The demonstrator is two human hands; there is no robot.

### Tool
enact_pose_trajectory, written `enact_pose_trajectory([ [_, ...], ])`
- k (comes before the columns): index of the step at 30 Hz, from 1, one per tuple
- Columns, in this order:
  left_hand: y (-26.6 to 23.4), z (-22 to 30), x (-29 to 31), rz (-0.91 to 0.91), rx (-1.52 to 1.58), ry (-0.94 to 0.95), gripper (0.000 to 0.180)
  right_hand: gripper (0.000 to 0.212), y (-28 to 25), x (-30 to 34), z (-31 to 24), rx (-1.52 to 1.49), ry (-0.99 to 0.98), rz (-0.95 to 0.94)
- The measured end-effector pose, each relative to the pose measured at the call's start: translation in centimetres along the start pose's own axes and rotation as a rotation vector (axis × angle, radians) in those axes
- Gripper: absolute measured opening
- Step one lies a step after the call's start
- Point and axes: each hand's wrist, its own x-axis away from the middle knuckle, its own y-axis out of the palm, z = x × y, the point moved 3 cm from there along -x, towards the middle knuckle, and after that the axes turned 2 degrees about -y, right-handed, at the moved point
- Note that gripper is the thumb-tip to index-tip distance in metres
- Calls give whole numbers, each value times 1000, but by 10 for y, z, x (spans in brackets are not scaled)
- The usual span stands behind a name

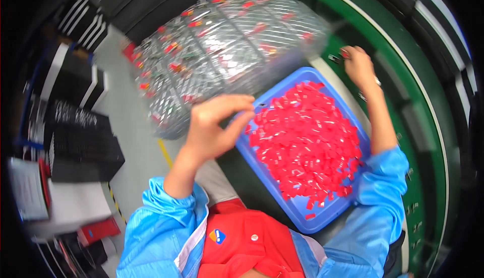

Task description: The person assembles small electronic components by hand, snapping together black and red plastic parts at a factory workstation.

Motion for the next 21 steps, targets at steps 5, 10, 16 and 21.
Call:
enact_pose_trajectory([
  [5, -80, -30, -2, 220, -579, -11, 19, 25, -51, 52, -53, -297, -170, 11],
  [10, -103, -72, -12, 34, -855, -86, 24, 26, -71, 102, -109, -422, -198, 1],
  [16, -33, -14, -10, 119, -359, 53, 29, 35, -80, 137, -135, -448, -154, -27],
  [21, 43, 9, 3, 76, 441, -137, 29, 41, -84, 139, -155, -511, -274, 31],
])
